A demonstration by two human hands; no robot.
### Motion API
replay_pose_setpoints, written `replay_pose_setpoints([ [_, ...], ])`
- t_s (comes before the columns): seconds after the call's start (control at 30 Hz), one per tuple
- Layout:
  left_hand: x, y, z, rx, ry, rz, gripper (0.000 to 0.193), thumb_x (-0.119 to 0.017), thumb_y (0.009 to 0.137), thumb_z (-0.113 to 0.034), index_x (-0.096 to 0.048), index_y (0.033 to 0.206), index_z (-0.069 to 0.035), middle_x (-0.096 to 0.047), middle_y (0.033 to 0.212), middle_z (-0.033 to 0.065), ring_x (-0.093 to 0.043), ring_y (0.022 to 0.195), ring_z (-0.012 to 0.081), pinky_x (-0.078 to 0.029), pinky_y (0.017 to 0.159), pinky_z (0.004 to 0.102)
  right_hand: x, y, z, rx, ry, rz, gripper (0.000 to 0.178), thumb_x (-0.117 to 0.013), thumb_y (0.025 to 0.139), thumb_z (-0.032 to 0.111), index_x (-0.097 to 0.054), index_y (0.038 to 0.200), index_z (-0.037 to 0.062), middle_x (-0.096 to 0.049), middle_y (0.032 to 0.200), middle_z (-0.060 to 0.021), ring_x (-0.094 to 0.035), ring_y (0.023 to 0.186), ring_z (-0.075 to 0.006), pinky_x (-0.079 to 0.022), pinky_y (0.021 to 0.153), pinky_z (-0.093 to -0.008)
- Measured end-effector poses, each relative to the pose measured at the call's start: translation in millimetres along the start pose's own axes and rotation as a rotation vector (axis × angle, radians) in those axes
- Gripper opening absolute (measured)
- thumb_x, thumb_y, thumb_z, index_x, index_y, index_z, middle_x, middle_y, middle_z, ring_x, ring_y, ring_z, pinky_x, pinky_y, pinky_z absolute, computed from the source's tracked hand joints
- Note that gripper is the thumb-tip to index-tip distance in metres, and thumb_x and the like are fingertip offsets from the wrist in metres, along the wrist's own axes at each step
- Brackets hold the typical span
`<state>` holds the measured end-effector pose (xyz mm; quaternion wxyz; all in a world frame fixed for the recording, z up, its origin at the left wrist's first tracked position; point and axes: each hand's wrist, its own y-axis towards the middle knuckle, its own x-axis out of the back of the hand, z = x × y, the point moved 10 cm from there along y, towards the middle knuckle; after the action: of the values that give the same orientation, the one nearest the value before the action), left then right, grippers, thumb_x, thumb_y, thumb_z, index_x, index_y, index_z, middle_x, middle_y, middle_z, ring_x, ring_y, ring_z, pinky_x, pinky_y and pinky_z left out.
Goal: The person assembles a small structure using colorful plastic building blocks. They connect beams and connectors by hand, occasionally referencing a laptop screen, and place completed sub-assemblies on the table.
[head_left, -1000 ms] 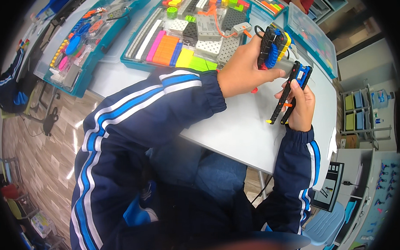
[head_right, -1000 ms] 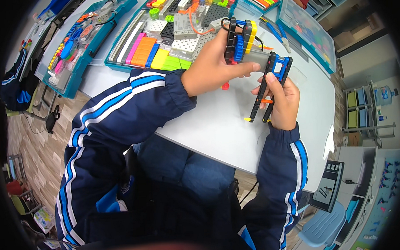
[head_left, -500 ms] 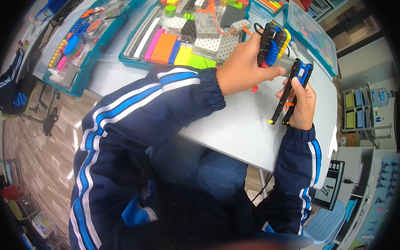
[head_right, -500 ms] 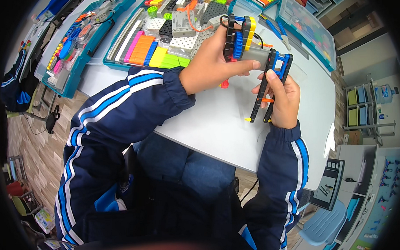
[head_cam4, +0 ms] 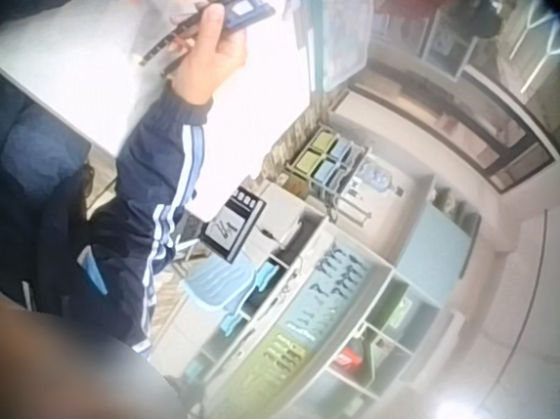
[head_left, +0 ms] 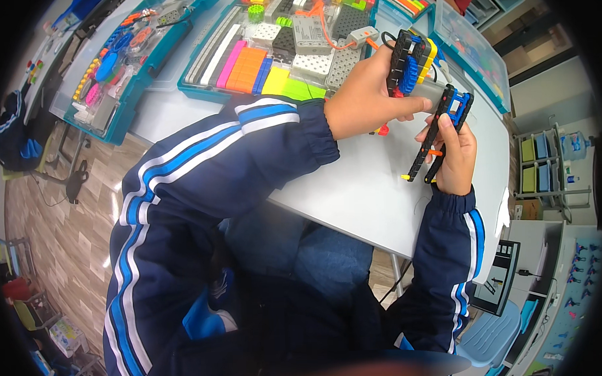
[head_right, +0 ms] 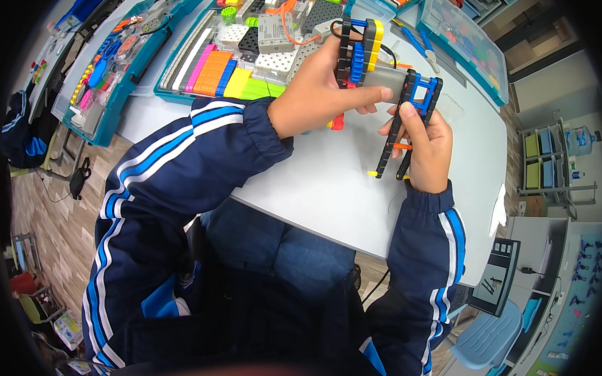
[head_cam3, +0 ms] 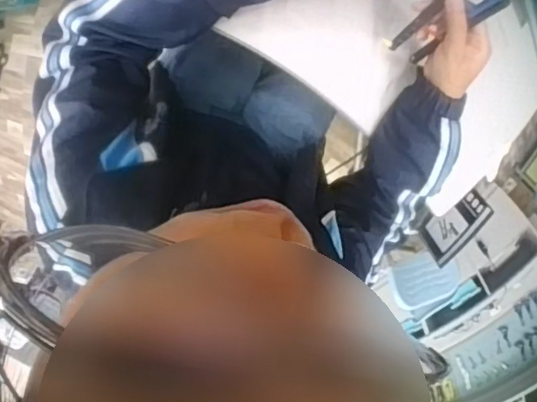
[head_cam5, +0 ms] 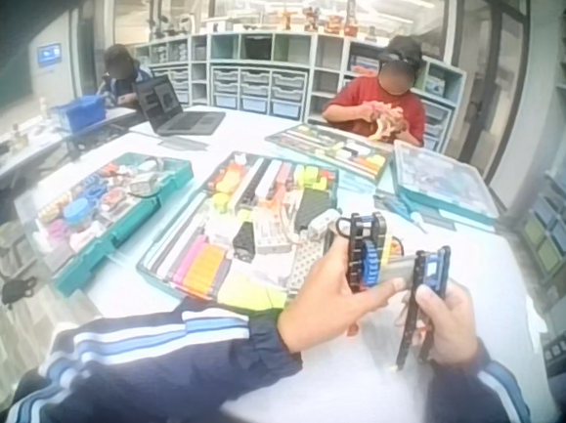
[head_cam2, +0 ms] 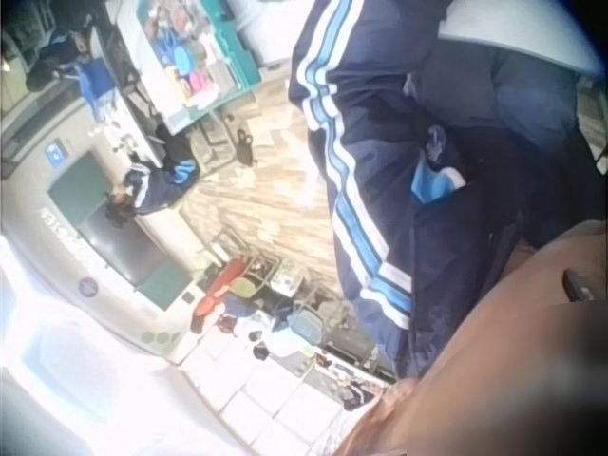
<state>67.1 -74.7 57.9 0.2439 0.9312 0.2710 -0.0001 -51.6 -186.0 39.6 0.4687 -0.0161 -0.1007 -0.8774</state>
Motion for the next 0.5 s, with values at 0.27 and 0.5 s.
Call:
replay_pose_setpoints([
  [0.27, 1, 0, -7, -0.063, 0.073, -0.009, 0.066, -0.08, 0.075, -0.019, -0.04, 0.122, 0.001, -0.059, 0.081, 0.0087, -0.068, 0.066, 0.0173, -0.054, 0.055, 0.0272, -1, -1, 0, -0.036, 0.028, 0.007, 0.028, -0.059, 0.093, 0.029, -0.063, 0.094, 0.0009, -0.066, 0.082, -0.009, -0.066, 0.063, -0.0138, -0.044, 0.04, -0.0208],
  [0.5, 2, -1, -9, -0.078, 0.088, -0.005, 0.066, -0.079, 0.076, -0.019, -0.039, 0.123, 0.003, -0.059, 0.084, 0.0101, -0.069, 0.067, 0.0182, -0.054, 0.055, 0.0272, -4, -2, 3, -0.053, 0.021, 0.005, 0.029, -0.059, 0.093, 0.029, -0.063, 0.09, -0.0002, -0.066, 0.074, -0.0094, -0.064, 0.057, -0.0121, -0.043, 0.038, -0.0202],
])
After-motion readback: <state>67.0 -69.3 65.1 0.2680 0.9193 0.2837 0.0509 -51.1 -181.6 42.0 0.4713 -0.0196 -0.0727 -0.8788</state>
